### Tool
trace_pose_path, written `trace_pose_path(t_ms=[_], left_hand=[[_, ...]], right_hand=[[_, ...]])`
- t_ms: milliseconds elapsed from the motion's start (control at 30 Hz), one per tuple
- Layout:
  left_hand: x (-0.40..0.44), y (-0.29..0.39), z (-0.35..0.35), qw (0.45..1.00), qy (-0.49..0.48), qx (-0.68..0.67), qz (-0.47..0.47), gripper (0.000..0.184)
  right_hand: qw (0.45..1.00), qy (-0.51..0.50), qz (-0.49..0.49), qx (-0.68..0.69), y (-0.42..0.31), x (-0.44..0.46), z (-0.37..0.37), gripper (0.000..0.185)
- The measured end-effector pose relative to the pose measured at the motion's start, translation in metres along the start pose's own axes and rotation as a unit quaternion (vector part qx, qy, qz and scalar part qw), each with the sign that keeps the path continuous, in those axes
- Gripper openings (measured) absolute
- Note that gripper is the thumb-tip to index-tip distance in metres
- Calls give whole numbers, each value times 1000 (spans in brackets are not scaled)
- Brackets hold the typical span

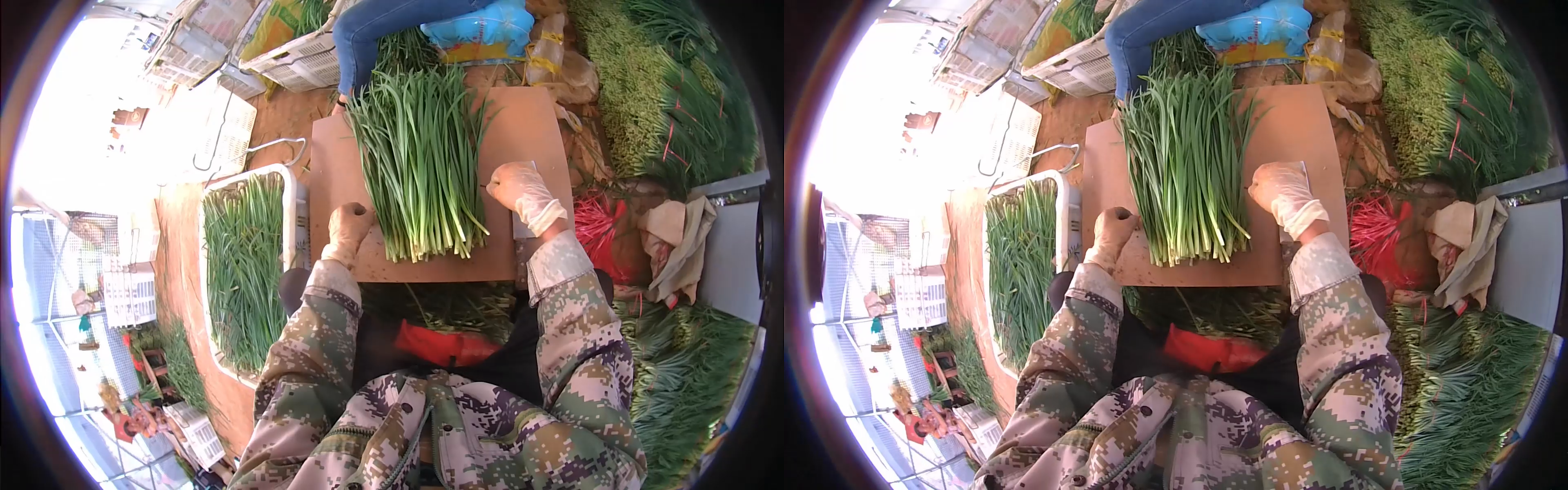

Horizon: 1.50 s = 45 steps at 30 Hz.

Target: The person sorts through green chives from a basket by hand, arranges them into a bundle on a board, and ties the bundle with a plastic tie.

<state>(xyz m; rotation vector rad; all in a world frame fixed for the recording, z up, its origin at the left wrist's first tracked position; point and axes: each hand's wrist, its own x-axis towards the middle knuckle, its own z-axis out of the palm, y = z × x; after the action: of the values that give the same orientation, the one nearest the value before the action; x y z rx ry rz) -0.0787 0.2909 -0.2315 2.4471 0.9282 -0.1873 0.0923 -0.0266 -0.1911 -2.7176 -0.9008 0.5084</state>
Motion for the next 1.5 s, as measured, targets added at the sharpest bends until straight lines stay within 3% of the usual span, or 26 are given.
trace_pose_path(t_ms=[67,133,167,233,333,367,400,433,500,733,800,933,1000,1100,1200,1233,1333,1433,1500], left_hand=[[1,-5,0,998,-29,-33,-48,37],[0,-8,1,994,-30,-96,-37,26],[0,-9,1,994,-33,-97,-38,26],[-1,-12,0,994,-34,-105,-23,35],[2,-22,7,984,-23,-167,-54,30],[-3,-20,7,963,-43,-254,-84,21],[-8,-19,5,962,-46,-256,-84,21],[-11,-19,4,941,-57,-320,-92,19],[-13,-20,4,907,-71,-400,-112,14],[-16,-22,8,858,-25,-505,-93,19],[-14,-25,11,809,-43,-579,-90,25],[-18,-22,7,785,-63,-608,-102,30],[-17,-23,8,740,-84,-664,-70,29],[-16,-24,9,714,-91,-691,-64,25],[-14,-22,17,715,-77,-693,-55,22],[-12,-24,24,728,-47,-682,-61,21],[-15,-17,22,751,-13,-657,-62,19],[-12,-18,29,798,36,-599,-58,16],[-10,-15,35,795,57,-600,-65,15]], right_hand=[[1000,-5,15,11,-2,0,-1,24],[982,70,64,164,2,2,5,23],[983,133,26,125,1,2,11,24],[979,145,21,138,3,7,23,25],[976,173,10,134,6,11,30,23],[957,135,52,252,5,11,30,22],[922,94,92,365,6,12,31,21],[922,94,95,363,9,14,35,21],[822,21,124,555,16,17,43,23],[793,34,177,582,11,12,60,33],[770,3,153,620,15,15,70,33],[765,15,134,630,2,6,62,31],[767,13,151,624,2,7,62,26],[783,25,161,601,0,7,61,25],[794,46,127,592,-4,1,56,25],[819,62,74,566,1,3,63,26],[796,65,160,580,-7,8,63,29],[815,95,183,542,-6,9,69,30],[805,116,172,556,-6,8,74,31]])
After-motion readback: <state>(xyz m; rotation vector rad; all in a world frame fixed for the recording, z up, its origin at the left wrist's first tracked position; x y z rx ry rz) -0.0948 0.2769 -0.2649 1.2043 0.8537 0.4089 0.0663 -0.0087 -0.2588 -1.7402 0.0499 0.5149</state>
